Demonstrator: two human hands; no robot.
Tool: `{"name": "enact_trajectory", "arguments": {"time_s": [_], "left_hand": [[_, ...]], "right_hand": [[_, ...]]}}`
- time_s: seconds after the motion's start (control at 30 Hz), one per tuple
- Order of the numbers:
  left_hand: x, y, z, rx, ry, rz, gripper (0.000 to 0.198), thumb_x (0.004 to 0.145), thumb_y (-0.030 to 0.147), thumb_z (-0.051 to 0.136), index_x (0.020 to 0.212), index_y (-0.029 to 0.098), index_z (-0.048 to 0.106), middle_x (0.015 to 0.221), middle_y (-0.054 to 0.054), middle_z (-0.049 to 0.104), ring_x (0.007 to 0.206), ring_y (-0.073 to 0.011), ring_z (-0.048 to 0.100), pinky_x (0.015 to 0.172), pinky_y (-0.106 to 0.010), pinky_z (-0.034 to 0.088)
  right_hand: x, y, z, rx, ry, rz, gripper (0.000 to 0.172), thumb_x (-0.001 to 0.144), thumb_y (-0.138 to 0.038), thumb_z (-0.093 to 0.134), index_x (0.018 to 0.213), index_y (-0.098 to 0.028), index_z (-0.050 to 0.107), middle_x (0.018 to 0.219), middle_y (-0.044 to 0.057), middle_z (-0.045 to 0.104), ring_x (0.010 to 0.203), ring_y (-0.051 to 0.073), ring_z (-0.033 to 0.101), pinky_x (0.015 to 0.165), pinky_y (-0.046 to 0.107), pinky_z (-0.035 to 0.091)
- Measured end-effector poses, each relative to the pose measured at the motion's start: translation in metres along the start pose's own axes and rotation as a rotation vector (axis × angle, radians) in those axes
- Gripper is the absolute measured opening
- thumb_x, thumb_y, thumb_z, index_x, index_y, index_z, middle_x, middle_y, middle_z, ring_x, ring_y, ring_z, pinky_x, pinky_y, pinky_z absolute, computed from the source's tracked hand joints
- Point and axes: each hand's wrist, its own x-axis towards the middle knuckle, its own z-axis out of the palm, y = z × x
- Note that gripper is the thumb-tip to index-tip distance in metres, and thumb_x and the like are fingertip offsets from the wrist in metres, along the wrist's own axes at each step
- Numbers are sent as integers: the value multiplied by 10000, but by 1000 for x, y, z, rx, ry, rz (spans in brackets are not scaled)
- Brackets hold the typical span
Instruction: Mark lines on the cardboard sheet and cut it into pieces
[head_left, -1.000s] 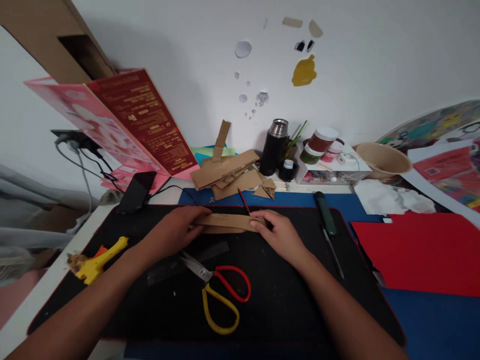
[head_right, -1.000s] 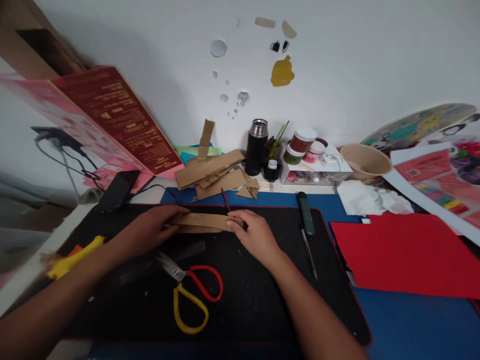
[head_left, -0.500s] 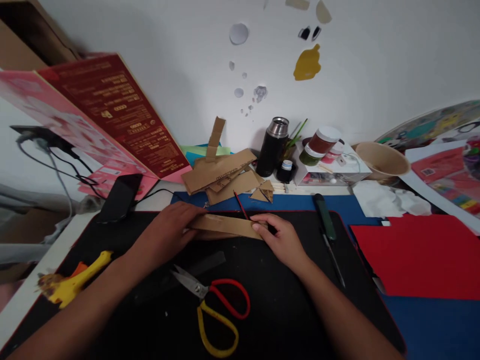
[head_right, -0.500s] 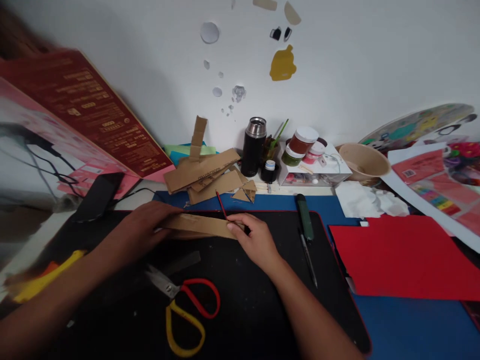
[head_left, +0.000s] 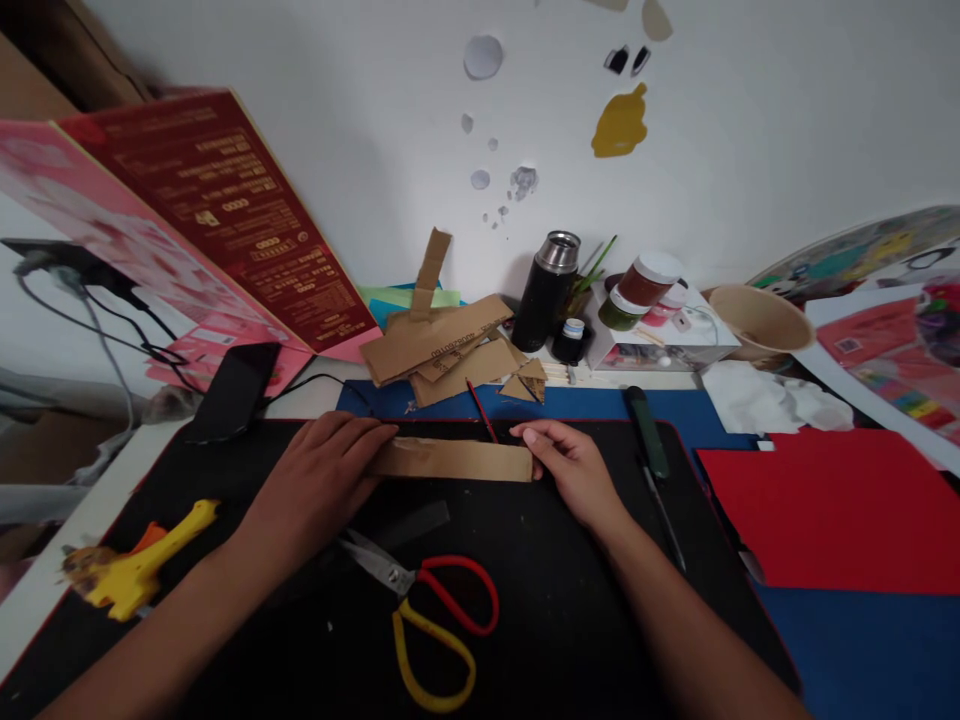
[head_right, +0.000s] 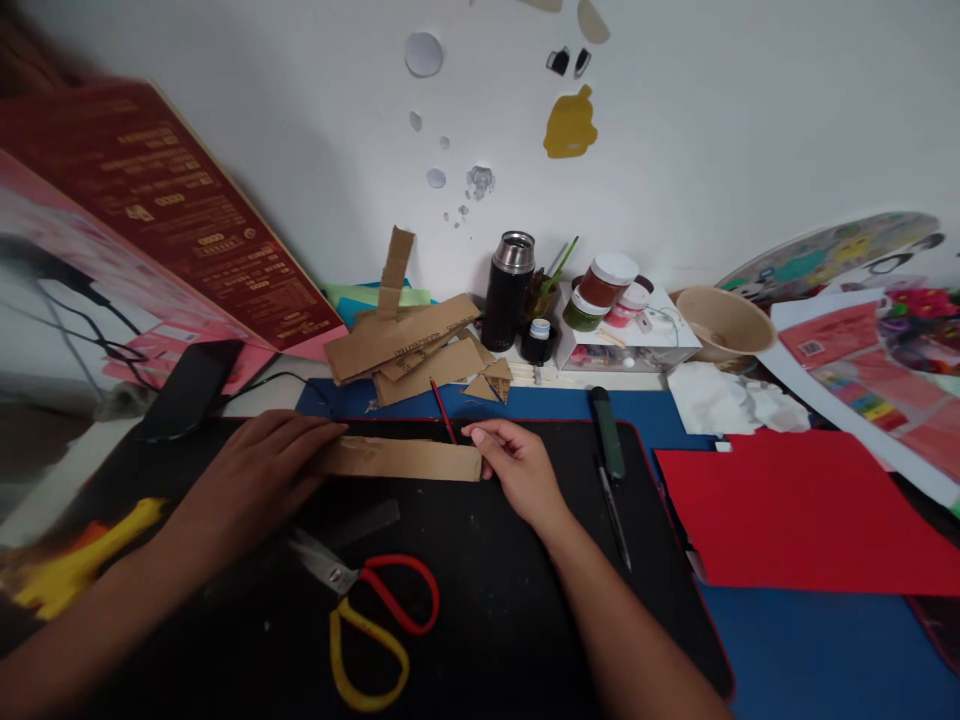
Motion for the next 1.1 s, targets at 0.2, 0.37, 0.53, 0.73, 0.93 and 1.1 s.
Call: {"name": "enact_trajectory", "arguments": {"time_s": [0.2,0.37,0.53,0.73,0.93,1.1], "left_hand": [[-2,-1,-3,-25,6,-3,439,951,227,576,1378,201,674,1316,-148,743,1225,-387,628,1090,-562,484],[-1,3,-5,-47,-5,-19,440,947,224,558,1371,207,673,1315,-140,745,1230,-379,626,1101,-569,478],[2,0,-15,-35,-20,-48,491,891,213,568,1371,214,670,1274,-141,760,1203,-401,645,1071,-598,489],[-6,-15,-44,-202,64,-285,543,810,219,547,1338,197,669,1248,-131,761,1180,-382,700,1045,-567,534],[-11,-8,-56,-772,109,-575,652,802,395,674,1424,226,580,1187,-69,763,1075,-276,745,901,-390,624],[-12,-3,-59,-915,104,-597,616,803,392,717,1386,227,608,1241,-80,752,1096,-273,742,887,-370,633]], "right_hand": [[0,0,-1,4,-11,-13,360,943,-537,722,1021,-203,830,679,-5,672,562,148,550,596,288,452],[-1,0,0,16,-41,-11,336,910,-525,766,1017,-214,831,735,6,709,600,154,582,598,284,488],[-1,3,0,-43,-17,-2,342,894,-522,758,1023,-216,837,747,18,714,650,176,603,621,298,508],[0,4,-4,-55,74,19,340,882,-526,756,1029,-234,847,748,19,704,665,192,583,623,304,478],[-1,5,-3,-97,39,3,341,877,-529,757,1028,-236,847,795,38,740,686,213,616,645,331,504],[-1,2,-3,-128,35,0,354,878,-539,754,1032,-233,845,869,68,781,718,231,643,654,344,522]]}}
